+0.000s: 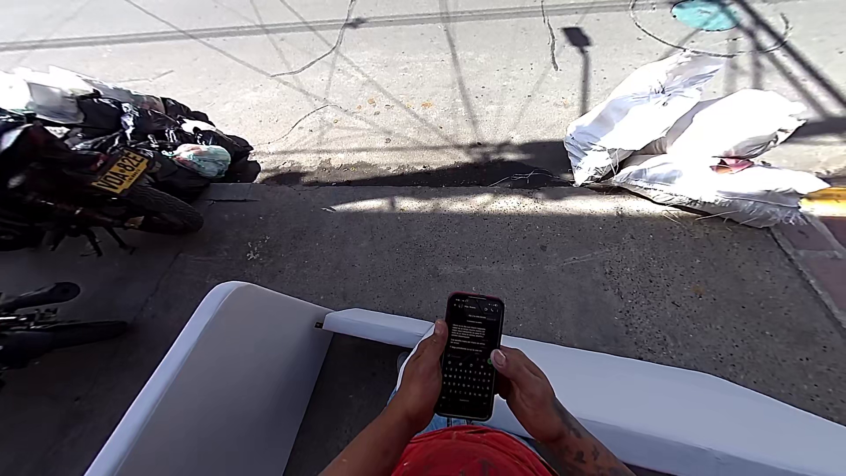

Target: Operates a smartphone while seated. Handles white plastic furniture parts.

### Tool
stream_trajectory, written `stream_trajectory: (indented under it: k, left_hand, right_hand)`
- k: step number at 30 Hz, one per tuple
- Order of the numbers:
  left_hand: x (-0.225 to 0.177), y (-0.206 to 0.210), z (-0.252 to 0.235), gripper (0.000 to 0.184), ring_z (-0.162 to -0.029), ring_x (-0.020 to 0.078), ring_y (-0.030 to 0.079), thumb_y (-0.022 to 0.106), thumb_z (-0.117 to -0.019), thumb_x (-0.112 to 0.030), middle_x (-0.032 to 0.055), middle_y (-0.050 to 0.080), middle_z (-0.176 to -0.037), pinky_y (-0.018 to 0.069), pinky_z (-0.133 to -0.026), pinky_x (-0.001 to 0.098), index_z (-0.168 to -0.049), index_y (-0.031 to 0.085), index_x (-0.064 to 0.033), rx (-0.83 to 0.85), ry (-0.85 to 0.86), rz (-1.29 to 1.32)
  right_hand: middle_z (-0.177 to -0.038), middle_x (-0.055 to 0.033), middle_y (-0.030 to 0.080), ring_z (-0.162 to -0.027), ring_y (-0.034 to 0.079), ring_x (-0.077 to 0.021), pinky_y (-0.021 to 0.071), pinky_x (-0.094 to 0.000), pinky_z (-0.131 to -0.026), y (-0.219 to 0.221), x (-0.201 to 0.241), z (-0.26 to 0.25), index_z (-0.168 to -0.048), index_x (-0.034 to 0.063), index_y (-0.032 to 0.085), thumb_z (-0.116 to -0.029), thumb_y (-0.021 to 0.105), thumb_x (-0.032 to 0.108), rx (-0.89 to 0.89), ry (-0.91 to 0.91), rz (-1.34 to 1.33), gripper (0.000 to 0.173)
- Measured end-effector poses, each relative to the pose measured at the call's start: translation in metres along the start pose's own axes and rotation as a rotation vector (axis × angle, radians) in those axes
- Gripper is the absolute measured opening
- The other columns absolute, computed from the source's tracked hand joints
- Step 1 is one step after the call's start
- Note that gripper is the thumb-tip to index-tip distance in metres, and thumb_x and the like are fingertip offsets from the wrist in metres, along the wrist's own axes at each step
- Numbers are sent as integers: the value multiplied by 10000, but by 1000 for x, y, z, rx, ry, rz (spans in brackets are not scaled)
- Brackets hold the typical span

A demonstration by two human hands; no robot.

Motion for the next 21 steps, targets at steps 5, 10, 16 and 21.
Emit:
stream_trajectory:
  k: [5, 10, 16, 21]
  left_hand:
    - [2, 0, 2, 671, -1038, 278, 726, 176, -1109, -474, 209, 720, -1131, 599, -940, 470, -1294, 599, 14, -5, 0, -3]
    - [3, -1, 3, 673, -1036, 267, 728, 175, -1108, -477, 199, 724, -1131, 598, -944, 467, -1288, 606, 9, -10, -7, -1]
    - [2, -3, 3, 664, -1030, 265, 728, 178, -1108, -470, 193, 725, -1125, 602, -934, 464, -1291, 605, 4, -31, -7, -17]
    - [2, -3, 1, 662, -1031, 265, 728, 177, -1110, -469, 192, 724, -1130, 603, -932, 462, -1295, 602, 4, -25, 2, -10]
  right_hand:
    - [-1131, -112, 746, -1034, 729, -195, 607, -394, -915, 0, -3, 2, -1228, 58, 686, -1043, 535, 497, -5, -11, -5, 499]
    - [-1142, -117, 745, -1044, 728, -199, 605, -398, -922, 0, -5, 2, -1237, 56, 680, -1039, 539, 503, -10, -5, -7, 509]
    - [-1128, -108, 748, -1036, 729, -186, 607, -390, -918, 0, -5, 0, -1223, 65, 691, -1040, 543, 496, -2, -18, -10, 490]
    - [-1122, -108, 750, -1030, 731, -186, 606, -386, -916, -1, -4, -1, -1213, 59, 694, -1037, 549, 494, -8, -8, -15, 491]
Point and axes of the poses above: each hand's wrist, its own z-axis away from the middle knuckle, its own y-axis out of the palm, x = y × z, the point moved 8 cm from there along -z, towards the middle knuckle
